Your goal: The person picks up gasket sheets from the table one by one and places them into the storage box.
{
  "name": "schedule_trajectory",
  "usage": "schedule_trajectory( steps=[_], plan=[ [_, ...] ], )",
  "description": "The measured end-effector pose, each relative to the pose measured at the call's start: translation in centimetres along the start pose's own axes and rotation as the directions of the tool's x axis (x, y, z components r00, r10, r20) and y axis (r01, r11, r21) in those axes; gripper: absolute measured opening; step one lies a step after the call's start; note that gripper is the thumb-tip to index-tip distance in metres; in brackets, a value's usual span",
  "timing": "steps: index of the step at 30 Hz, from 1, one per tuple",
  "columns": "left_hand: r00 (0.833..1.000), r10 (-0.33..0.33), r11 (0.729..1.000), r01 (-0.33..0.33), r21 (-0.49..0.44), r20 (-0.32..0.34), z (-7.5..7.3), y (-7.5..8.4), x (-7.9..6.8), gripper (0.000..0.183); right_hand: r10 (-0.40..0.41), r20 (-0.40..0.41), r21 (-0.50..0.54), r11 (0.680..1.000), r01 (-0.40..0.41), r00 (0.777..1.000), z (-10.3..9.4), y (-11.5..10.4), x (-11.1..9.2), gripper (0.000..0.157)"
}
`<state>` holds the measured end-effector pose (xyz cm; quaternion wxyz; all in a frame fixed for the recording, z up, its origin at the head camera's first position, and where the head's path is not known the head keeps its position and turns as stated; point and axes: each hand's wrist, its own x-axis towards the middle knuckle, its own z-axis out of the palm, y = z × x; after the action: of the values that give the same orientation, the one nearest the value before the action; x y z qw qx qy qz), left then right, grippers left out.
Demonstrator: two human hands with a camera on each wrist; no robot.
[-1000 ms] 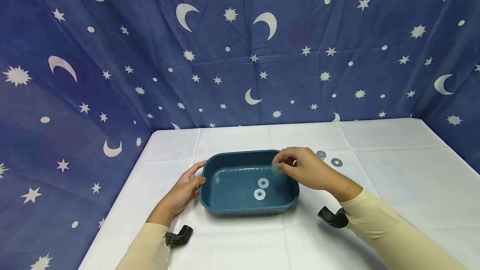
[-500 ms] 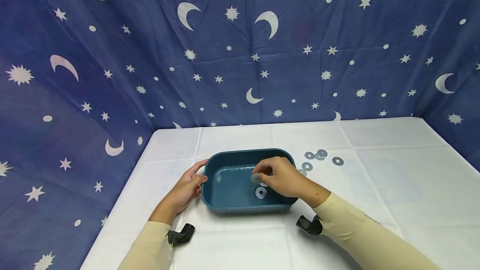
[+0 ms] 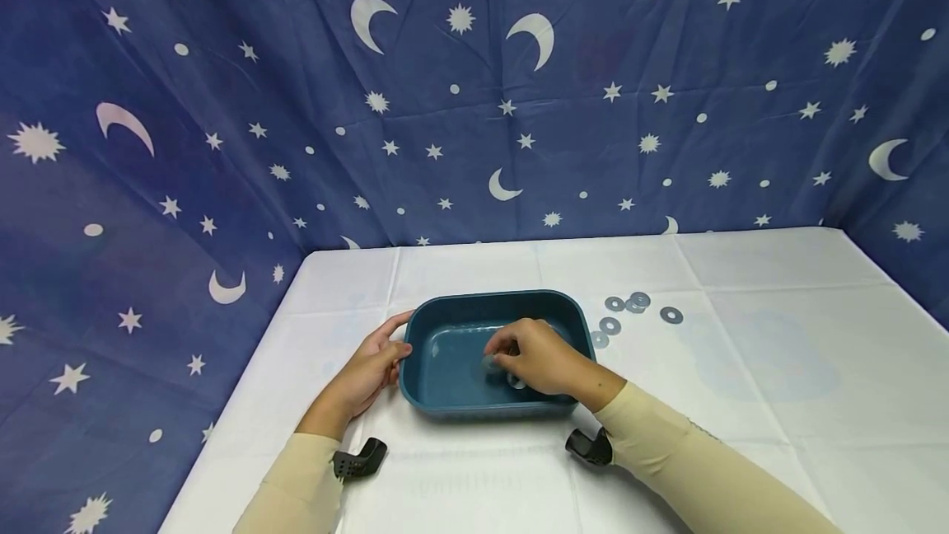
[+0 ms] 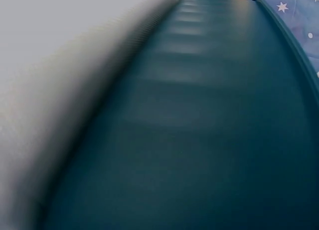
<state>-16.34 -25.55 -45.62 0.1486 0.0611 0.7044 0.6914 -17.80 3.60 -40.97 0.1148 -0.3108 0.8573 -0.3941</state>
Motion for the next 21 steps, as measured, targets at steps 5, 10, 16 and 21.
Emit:
schedule_trajectory(
  steps=[5, 10, 16, 21],
  plan=[
    [1.000, -0.005, 1.000, 0.005, 0.003, -0.001, 0.0, 0.0, 0.1, 0.062, 0.001, 0.007, -0.014, 1.000, -0.001, 1.000, 0.5, 0.4, 0.2, 0.015],
    [1.000, -0.006, 1.000, 0.006, 0.004, -0.004, 0.1, 0.0, 0.2, 0.062, 0.019, 0.011, 0.007, 1.000, -0.019, 1.000, 0.9, 0.7, 0.5, 0.013],
    [1.000, 0.000, 1.000, 0.000, 0.002, -0.005, -0.1, -0.1, 0.2, 0.064, 0.020, 0.013, -0.008, 1.000, -0.020, 1.000, 1.3, 1.1, 0.8, 0.012],
    [1.000, 0.014, 1.000, -0.014, -0.010, 0.002, -0.2, -0.2, 0.1, 0.065, -0.023, -0.017, -0.103, 0.994, 0.022, 1.000, 1.6, 1.2, 1.0, 0.013]
  ],
)
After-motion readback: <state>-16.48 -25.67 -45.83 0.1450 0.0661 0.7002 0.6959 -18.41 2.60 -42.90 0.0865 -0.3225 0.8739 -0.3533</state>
